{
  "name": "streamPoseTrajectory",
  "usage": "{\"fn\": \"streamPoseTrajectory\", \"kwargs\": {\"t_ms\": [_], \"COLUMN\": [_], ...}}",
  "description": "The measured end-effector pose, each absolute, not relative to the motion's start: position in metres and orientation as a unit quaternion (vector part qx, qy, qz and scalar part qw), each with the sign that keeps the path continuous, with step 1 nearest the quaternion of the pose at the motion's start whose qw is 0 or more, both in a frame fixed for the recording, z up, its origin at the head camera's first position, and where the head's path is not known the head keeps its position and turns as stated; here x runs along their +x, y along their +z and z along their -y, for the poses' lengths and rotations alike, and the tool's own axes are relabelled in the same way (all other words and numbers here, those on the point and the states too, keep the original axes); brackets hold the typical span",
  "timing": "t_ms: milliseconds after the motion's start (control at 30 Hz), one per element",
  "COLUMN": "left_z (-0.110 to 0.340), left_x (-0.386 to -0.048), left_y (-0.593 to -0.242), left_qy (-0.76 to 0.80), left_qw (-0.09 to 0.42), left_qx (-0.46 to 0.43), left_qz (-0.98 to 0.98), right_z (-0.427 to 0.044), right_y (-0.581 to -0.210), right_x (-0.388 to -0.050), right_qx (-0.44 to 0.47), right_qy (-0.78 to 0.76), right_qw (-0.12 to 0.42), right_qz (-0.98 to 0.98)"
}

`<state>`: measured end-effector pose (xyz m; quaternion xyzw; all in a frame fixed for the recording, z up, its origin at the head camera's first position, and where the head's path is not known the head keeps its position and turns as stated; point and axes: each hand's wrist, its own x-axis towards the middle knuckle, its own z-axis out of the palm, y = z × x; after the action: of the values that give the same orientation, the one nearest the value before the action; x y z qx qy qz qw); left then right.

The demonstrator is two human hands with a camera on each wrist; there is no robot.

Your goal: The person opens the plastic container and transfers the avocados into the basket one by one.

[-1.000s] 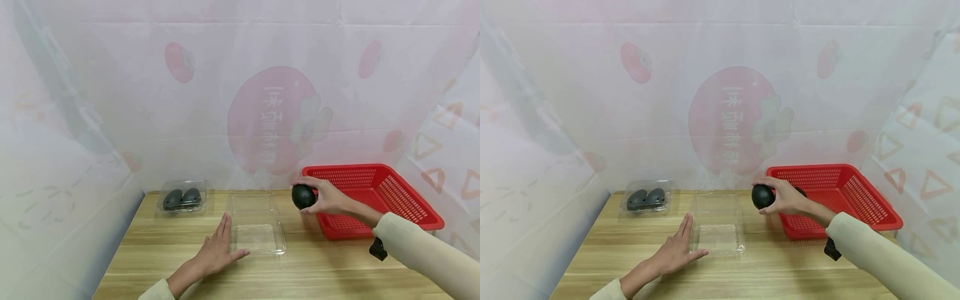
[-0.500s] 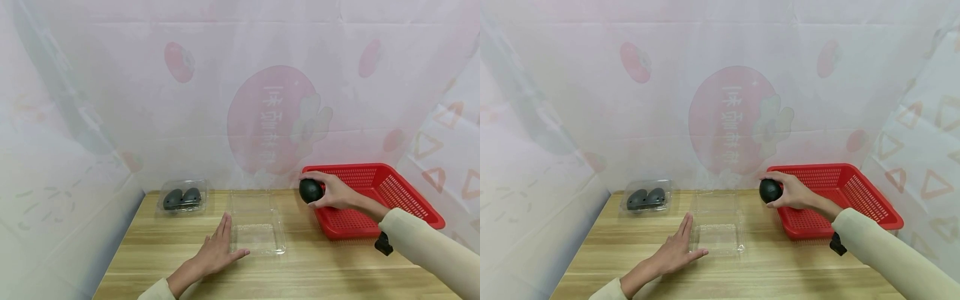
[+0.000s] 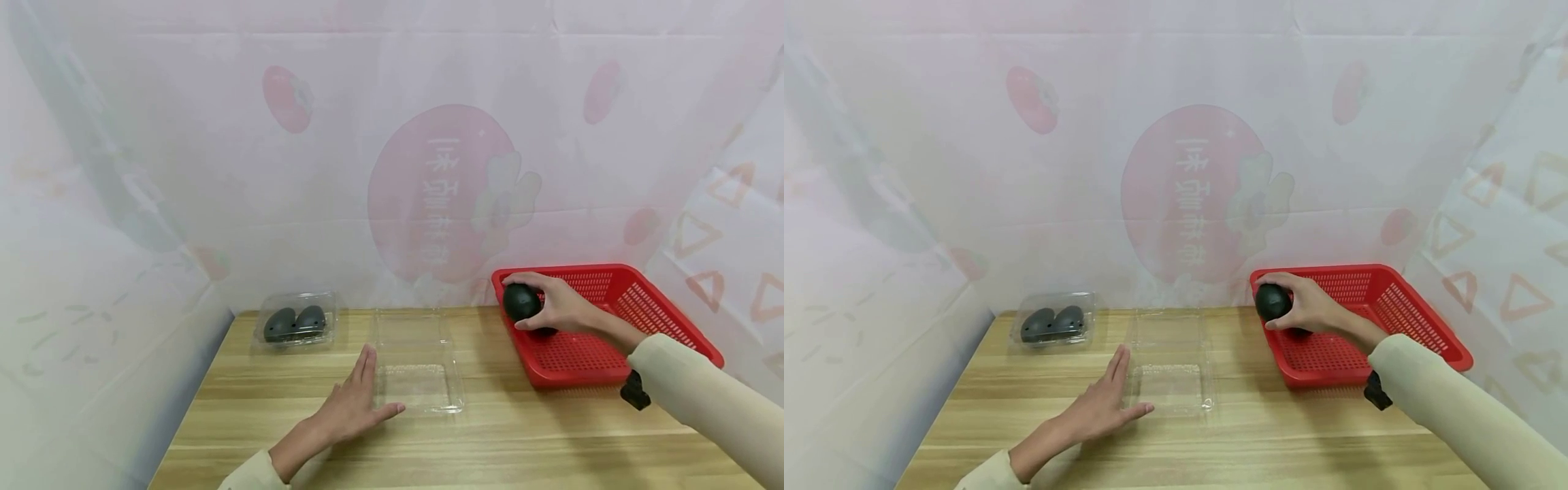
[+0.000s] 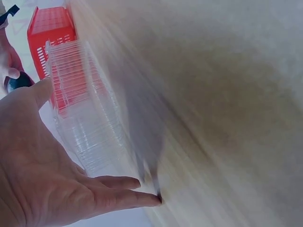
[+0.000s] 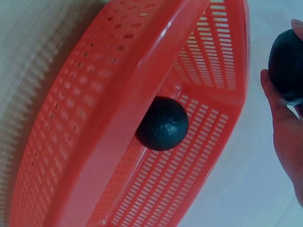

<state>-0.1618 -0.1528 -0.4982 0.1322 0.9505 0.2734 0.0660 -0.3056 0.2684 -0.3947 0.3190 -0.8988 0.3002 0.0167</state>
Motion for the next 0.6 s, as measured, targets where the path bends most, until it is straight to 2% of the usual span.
{"fn": "streamPoseTrajectory", "kwargs": {"t_ms": [267, 600], "left_z": [0.154, 0.152], "left_x": [-0.161, -0.162], "left_y": [-0.494, -0.491], "left_qy": [0.294, 0.258], "left_qw": [0.074, 0.046], "left_qx": [0.140, 0.147], "left_qz": [-0.943, -0.954], "right_z": [-0.278, -0.293], "right_y": [-0.395, -0.393], "right_x": [-0.309, -0.311], "right_qx": [0.304, 0.287], "right_qy": [0.298, 0.292], "right_qw": [0.013, 0.016], "right_qz": [0.905, 0.912]}}
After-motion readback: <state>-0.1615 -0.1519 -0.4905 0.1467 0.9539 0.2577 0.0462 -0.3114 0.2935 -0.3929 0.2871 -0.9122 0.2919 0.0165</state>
